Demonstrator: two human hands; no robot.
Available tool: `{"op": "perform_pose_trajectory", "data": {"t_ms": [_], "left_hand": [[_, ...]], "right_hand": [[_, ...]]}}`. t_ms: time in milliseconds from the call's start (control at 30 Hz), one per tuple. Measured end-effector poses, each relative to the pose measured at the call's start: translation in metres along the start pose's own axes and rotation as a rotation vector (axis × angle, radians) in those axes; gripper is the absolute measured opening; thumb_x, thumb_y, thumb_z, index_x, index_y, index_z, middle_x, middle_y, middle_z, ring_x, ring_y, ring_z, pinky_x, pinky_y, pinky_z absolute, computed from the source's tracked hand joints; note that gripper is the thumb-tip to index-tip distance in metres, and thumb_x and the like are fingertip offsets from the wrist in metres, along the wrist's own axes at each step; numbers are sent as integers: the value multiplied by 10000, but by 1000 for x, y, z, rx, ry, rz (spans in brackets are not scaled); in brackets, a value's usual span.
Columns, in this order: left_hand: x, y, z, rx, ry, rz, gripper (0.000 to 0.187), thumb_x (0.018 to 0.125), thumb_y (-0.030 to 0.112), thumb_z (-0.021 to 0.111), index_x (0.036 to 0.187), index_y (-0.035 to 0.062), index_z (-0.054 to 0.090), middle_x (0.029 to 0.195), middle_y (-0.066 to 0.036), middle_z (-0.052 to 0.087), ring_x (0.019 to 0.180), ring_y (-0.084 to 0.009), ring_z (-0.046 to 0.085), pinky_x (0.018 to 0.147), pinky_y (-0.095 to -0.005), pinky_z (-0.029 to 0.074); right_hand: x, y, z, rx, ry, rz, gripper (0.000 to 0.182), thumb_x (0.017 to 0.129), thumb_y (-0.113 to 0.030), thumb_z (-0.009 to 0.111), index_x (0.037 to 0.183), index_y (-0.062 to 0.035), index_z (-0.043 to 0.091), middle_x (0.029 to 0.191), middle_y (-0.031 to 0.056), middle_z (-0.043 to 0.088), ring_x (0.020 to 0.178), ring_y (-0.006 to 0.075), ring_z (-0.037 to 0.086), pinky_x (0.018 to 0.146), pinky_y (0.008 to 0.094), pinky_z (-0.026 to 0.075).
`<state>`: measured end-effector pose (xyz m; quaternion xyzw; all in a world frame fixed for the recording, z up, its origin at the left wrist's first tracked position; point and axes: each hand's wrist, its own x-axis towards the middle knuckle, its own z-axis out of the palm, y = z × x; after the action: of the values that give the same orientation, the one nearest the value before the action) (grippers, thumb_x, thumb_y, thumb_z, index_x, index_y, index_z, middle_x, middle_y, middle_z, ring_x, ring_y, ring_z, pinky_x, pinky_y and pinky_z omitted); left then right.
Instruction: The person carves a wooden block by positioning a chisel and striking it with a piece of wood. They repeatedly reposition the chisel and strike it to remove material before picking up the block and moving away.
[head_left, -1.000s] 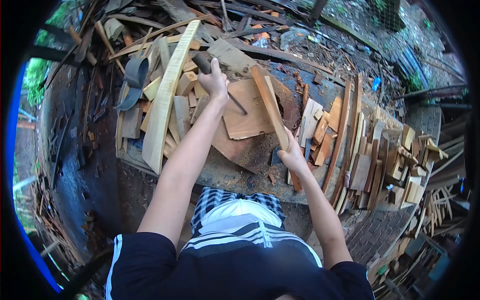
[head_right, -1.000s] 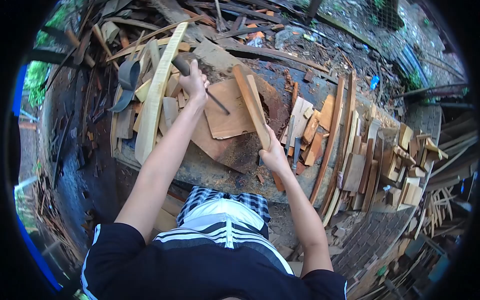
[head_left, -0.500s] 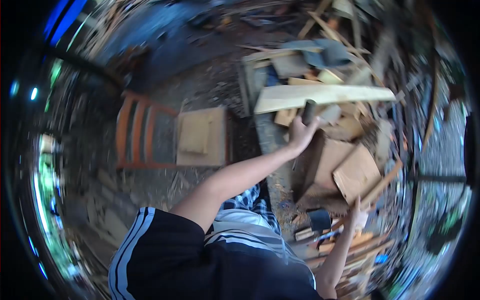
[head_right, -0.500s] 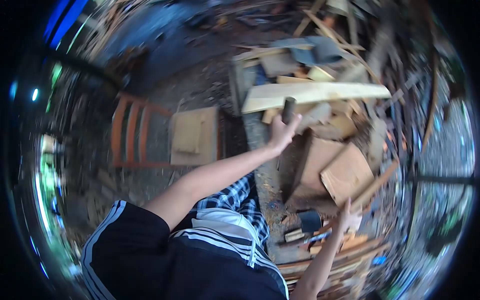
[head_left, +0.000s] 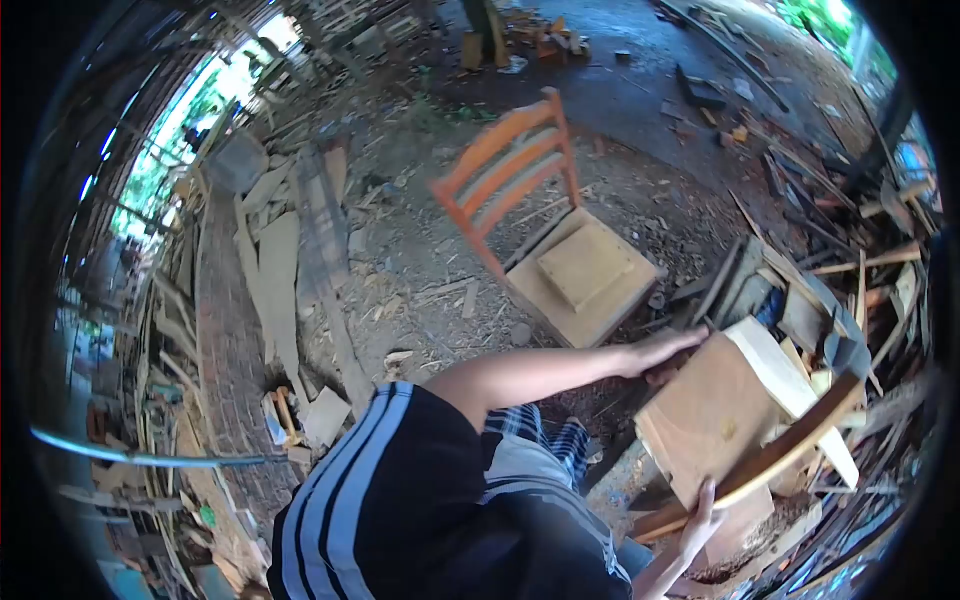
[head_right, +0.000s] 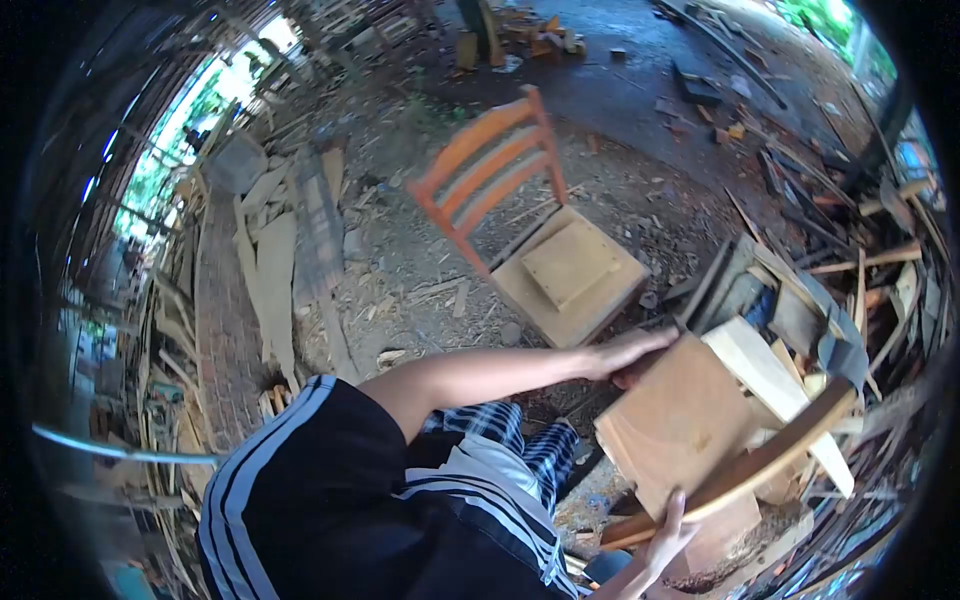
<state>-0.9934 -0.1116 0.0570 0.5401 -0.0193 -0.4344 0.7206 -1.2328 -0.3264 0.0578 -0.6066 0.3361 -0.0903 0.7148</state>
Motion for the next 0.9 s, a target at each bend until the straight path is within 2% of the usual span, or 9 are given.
{"op": "perform_pose_trajectory", "data": {"t_ms": [33, 100, 233, 300, 367, 400, 467, 833, 900], "left_hand": [[-27, 14, -19, -58, 90, 44, 569, 914, 652, 530, 987, 107, 673, 526, 40, 493, 353, -63, 426, 324, -219, 258], [-77, 35, -65, 37, 226, 119, 517, 829, 577, 699, 961, 83, 629, 512, 63, 471, 372, -49, 411, 344, -218, 286], [-159, 39, -144, -95, 624, 271, 594, 792, 408, 795, 1191, 24, 581, 824, -13, 629, 550, -63, 553, 385, -227, 367], [-210, 47, -173, -204, 659, 294, 682, 808, 322, 785, 1337, 14, 484, 1166, -104, 625, 979, -168, 659, 736, -348, 580], [-252, 49, -194, -253, 721, 396, 571, 835, 270, 760, 1291, 15, 528, 1166, -116, 639, 1035, -217, 661, 843, -376, 571], [-269, 49, -199, -259, 734, 407, 571, 835, 270, 760, 1291, 15, 528, 1166, -116, 639, 1035, -217, 661, 843, -376, 571], [-300, 49, -205, -300, 894, 570, 392, 832, 298, 759, 1090, 30, 634, 830, -37, 665, 641, -119, 649, 515, -263, 512], [-323, 45, -229, -290, 853, 590, 385, 829, 273, 772, 1094, 29, 639, 968, -55, 676, 819, -129, 671, 652, -318, 553], [-301, 48, -227, -171, 755, 448, 471, 867, 241, 734, 1239, 7, 564, 1106, -85, 650, 961, -168, 666, 782, -343, 570]], "right_hand": [[6, -10, 33, 56, -72, -32, 431, 918, -182, 694, 1241, 61, 544, 974, 25, 593, 778, 76, 511, 700, 227, 417], [13, -38, 85, -77, -284, 63, 622, 892, -112, 705, 1404, 71, 403, 1212, 135, 576, 974, 152, 573, 832, 267, 463], [-6, -52, 197, -105, -548, -163, 535, 873, -94, 721, 1310, 89, 472, 1237, 154, 582, 1093, 221, 564, 1017, 339, 424], [-20, -51, 242, -91, -686, -64, 525, 872, -93, 728, 1295, 95, 480, 1181, 139, 606, 1046, 195, 577, 957, 310, 453], [-34, -44, 283, -60, -805, -91, 496, 873, -90, 726, 1272, 92, 495, 1139, 126, 618, 1000, 179, 587, 918, 296, 467], [-41, -42, 300, -66, -856, -92, 472, 877, -91, 723, 1254, 91, 504, 1124, 118, 621, 981, 171, 587, 906, 292, 470], [-52, -37, 325, -92, -940, -39, 473, 872, -91, 736, 1253, 77, 511, 1126, 108, 623, 988, 164, 583, 901, 288, 472], [-64, -28, 351, -80, -914, 67, 378, 860, -74, 739, 1169, 56, 565, 1041, 84, 654, 898, 139, 602, 826, 287, 494], [-60, -27, 331, -21, -815, 32, 396, 861, -78, 740, 1187, 56, 561, 1050, 83, 655, 908, 144, 607, 836, 293, 494]]}}
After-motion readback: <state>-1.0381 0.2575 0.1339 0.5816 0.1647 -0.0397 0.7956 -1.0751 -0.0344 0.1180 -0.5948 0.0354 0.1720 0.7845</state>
